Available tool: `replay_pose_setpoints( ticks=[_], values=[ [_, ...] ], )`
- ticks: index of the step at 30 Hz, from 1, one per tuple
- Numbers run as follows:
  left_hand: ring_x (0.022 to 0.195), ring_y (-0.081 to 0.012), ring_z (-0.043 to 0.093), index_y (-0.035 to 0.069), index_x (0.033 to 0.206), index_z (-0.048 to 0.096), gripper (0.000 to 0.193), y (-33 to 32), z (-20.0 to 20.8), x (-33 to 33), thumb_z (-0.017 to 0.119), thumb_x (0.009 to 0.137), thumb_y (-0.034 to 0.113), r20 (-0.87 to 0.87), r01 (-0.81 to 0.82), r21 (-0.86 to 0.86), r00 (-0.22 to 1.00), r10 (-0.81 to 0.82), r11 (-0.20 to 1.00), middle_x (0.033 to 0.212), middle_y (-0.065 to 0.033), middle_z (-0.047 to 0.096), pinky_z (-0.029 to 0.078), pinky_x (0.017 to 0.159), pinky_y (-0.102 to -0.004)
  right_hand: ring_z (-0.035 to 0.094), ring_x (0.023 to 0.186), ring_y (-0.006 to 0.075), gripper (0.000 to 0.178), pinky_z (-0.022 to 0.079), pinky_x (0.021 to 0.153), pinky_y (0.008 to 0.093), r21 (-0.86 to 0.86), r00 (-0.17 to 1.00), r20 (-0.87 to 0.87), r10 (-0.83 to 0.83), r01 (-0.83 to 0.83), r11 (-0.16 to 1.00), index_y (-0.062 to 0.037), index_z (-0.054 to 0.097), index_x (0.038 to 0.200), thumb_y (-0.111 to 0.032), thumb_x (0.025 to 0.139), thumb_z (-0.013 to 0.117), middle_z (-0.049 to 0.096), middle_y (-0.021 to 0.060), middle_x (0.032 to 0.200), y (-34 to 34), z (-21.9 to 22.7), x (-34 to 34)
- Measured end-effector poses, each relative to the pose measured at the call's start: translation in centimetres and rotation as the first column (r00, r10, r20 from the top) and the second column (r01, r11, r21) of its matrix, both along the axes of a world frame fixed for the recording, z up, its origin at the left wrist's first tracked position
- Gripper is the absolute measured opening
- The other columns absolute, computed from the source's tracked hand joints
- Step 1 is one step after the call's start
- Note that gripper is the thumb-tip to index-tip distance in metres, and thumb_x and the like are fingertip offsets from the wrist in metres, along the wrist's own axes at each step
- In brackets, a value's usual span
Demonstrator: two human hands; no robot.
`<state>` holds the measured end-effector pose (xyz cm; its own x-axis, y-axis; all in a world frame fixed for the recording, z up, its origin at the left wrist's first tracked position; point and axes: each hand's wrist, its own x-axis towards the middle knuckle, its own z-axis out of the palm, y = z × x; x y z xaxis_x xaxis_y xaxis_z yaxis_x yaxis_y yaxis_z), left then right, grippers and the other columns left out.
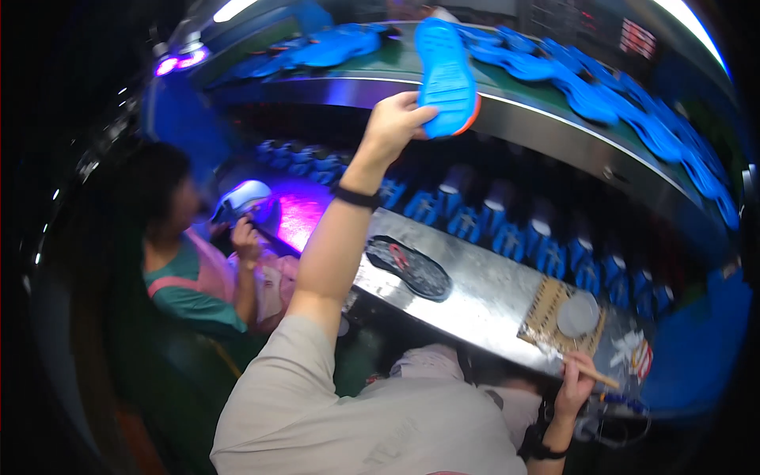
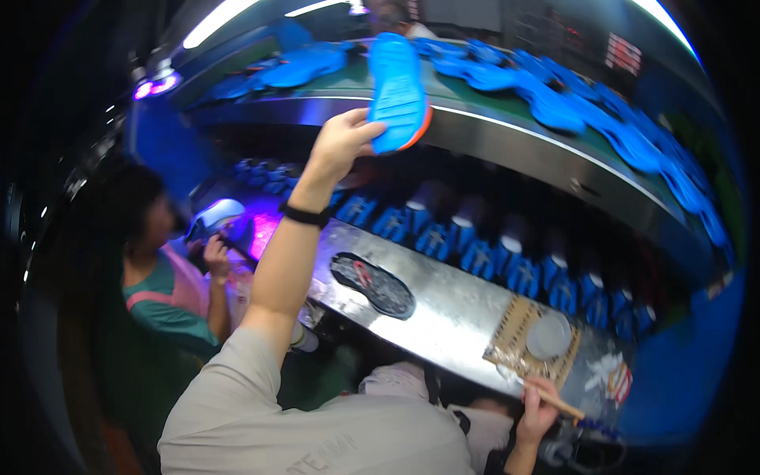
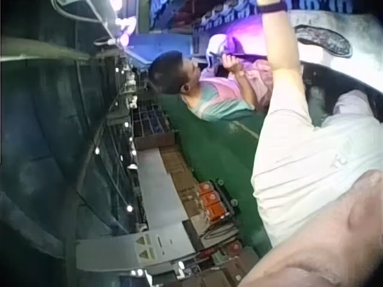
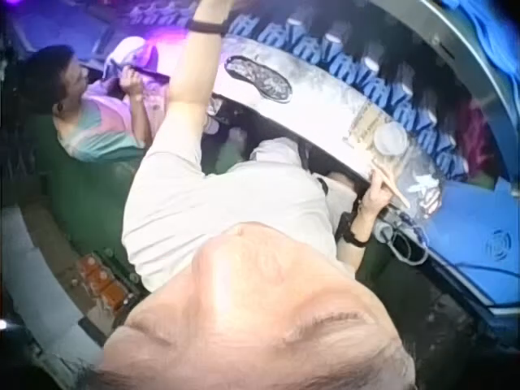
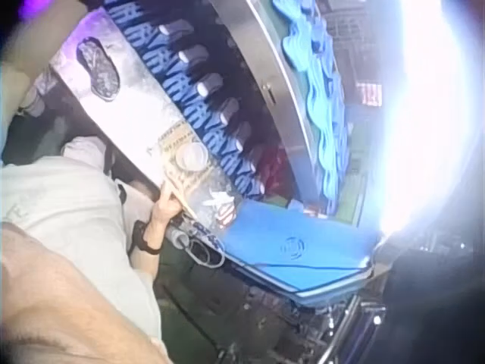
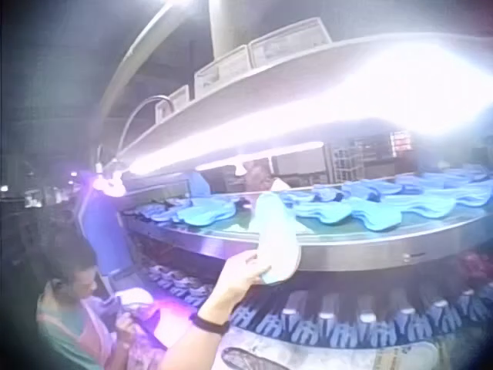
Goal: The recorder applies glue to blue shoe soles using a brush at a manufacturing workstation.
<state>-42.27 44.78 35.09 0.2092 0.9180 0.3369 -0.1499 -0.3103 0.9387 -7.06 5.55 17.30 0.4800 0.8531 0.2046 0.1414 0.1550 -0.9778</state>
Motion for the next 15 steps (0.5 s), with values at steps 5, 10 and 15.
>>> replay_pose_setpoints(
  ticks=[5,10,15],
  values=[
    [0.104,-0.0224,0.069,-0.011,0.132,0.053,0.049,-8.3,-9.8,3.1,0.063,0.091,0.014,0.227,0.367,-0.196,0.919,-0.323,0.909,0.12,-0.0159,0.068,0.057,0.091,-0.0348,0.064,0.091,0.0171,0.015,0.05,0.083,0.0298,-0.012,0.926,0.368,-0.086,0.097,0.995,0.0028,0.069,0.103,-0.005,0.091,0.064,0.07,0.0088,0.098,2.0,2.4,2.0],
    [0.122,-0.0335,0.062,-0.01,0.143,0.041,0.063,-17.1,-22.0,4.4,0.06,0.09,0.019,0.494,0.541,-0.531,0.823,-0.28,0.653,0.134,-0.0233,0.059,0.053,0.101,-0.0441,0.067,0.071,0.0181,0.016,0.051,0.066,0.0323,-0.182,0.83,0.545,-0.12,0.256,0.949,-0.0006,0.071,0.095,-0.015,0.091,0.067,0.07,0.0101,0.08,5.4,5.5,4.8],
    [0.134,-0.0503,0.047,-0.003,0.155,0.027,0.084,-22.9,-24.2,6.5,0.061,0.09,0.038,0.798,0.842,-0.474,0.535,-0.279,0.259,0.15,-0.0305,0.042,0.05,0.098,-0.0597,0.059,0.058,0.0176,0.02,0.045,0.056,0.0339,-0.212,0.745,0.659,-0.1,0.311,0.926,-0.0013,0.07,0.093,-0.021,0.09,0.067,0.063,0.0095,0.065,7.3,4.4,6.4]
  ],
)
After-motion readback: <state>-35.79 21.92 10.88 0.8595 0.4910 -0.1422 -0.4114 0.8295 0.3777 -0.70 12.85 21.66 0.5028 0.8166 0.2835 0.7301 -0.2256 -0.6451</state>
